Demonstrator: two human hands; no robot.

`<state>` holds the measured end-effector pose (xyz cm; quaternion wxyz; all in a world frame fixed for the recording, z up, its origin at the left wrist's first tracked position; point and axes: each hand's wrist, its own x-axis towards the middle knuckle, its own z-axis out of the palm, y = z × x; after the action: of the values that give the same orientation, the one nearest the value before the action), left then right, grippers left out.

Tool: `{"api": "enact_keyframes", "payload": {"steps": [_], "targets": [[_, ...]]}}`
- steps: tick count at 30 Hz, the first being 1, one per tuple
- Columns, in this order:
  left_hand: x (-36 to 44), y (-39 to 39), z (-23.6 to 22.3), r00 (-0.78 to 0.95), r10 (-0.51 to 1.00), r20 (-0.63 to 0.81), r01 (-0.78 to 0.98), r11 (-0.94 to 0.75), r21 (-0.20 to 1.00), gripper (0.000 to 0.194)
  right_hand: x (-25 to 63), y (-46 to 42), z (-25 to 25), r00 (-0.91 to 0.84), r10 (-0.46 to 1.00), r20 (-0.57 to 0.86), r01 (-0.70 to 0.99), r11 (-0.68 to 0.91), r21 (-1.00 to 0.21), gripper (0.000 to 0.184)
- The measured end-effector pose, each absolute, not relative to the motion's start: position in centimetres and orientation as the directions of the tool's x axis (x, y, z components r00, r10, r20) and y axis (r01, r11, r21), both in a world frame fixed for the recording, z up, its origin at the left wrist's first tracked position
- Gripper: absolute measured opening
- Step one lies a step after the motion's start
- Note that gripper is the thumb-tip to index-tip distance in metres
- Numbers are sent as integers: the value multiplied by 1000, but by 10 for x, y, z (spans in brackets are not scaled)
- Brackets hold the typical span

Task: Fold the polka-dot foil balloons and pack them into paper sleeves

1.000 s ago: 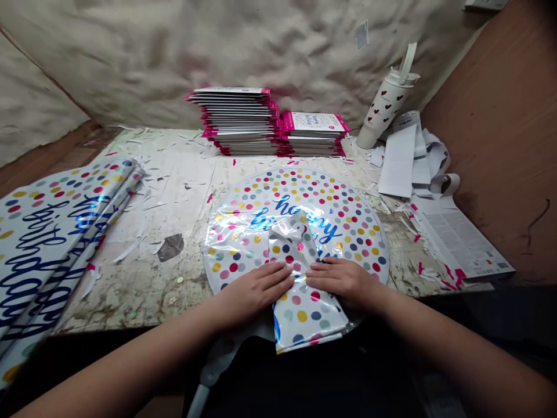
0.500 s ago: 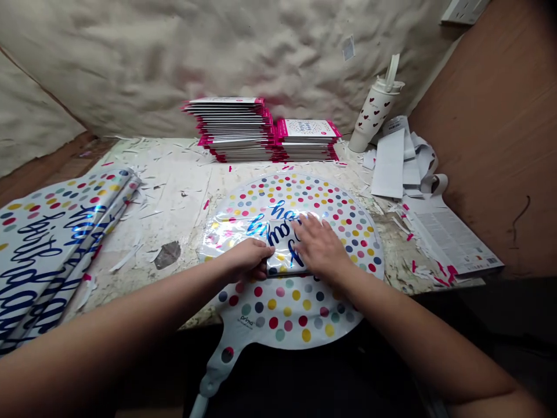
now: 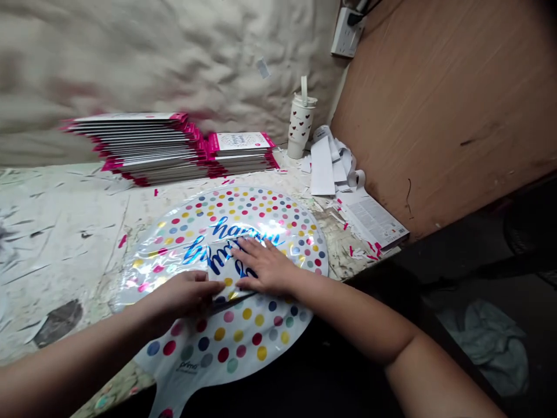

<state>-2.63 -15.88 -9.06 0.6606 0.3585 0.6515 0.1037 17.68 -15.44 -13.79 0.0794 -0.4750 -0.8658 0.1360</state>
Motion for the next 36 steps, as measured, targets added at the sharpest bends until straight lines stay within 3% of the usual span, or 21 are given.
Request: {"api": "enact_keyframes", "payload": {"steps": [2, 4, 6, 7, 11, 15, 17, 19, 20, 21, 22, 24, 27, 30, 32, 33, 35, 36], "targets": [[-17, -157, -84, 125, 628, -768, 271, 723, 635, 14, 224, -143, -129, -296, 952, 80, 914, 306, -266, 72], [-16, -159, -76, 168, 636, -753, 197, 727, 658, 18, 289, -138, -122, 168, 980, 104, 967, -143, -211, 80], [-20, -164, -71, 180, 670, -720, 179, 697, 694, 22, 357, -145, -120, 490, 871, -26, 860, -488, -146, 94], [-24, -166, -69, 162, 690, -705, 177, 683, 709, 23, 387, -155, -122, 528, 837, -148, 833, -544, -104, 96], [-38, -176, -72, 186, 661, -727, 85, 726, 682, 25, 456, -221, -137, 427, 852, -303, 885, -463, -56, 93], [-46, -180, -81, 252, 633, -732, -2, 757, 653, 34, 456, -267, -116, 337, 909, -244, 941, -337, 42, 59], [-45, -184, -88, 251, 637, -729, 34, 746, 665, 42, 430, -267, -89, 408, 911, -58, 908, -398, 135, 45], [-40, -190, -94, 288, 649, -704, 132, 701, 701, 45, 382, -256, -64, 375, 872, 316, 867, -450, 212, 41], [-37, -194, -96, 320, 663, -677, 196, 653, 732, 44, 351, -248, -56, 274, 836, 476, 881, -417, 224, 42], [-34, -198, -97, 366, 677, -638, 265, 582, 769, 42, 318, -241, -52, 127, 819, 560, 922, -305, 237, 43], [-33, -202, -97, 418, 691, -590, 331, 489, 807, 39, 284, -234, -53, -43, 832, 553, 959, -121, 257, 45], [-36, -211, -94, 524, 692, -497, 431, 288, 855, 35, 224, -224, -65, -345, 834, 431, 932, 250, 264, 44], [-55, -223, -83, 619, 634, -463, 500, 137, 855, 31, 180, -213, -89, -475, 879, 31, 877, 470, 97, 40], [-73, -225, -73, 563, 684, -464, 537, 124, 834, 27, 190, -198, -95, -479, 849, -224, 865, 412, -286, 35], [-73, -218, -67, 515, 746, -422, 561, 78, 824, 25, 205, -188, -89, -557, 801, -218, 711, 325, -624, 45], [-70, -212, -63, 516, 758, -398, 571, 41, 820, 25, 210, -184, -87, -603, 778, -174, 586, 285, -759, 58], [-56, -199, -54, 587, 719, -371, 579, -53, 813, 23, 213, -178, -84, -670, 735, -106, 364, 200, -910, 94], [-48, -193, -49, 639, 675, -368, 576, -103, 811, 22, 213, -177, -85, -692, 713, -117, 304, 141, -942, 101]]}}
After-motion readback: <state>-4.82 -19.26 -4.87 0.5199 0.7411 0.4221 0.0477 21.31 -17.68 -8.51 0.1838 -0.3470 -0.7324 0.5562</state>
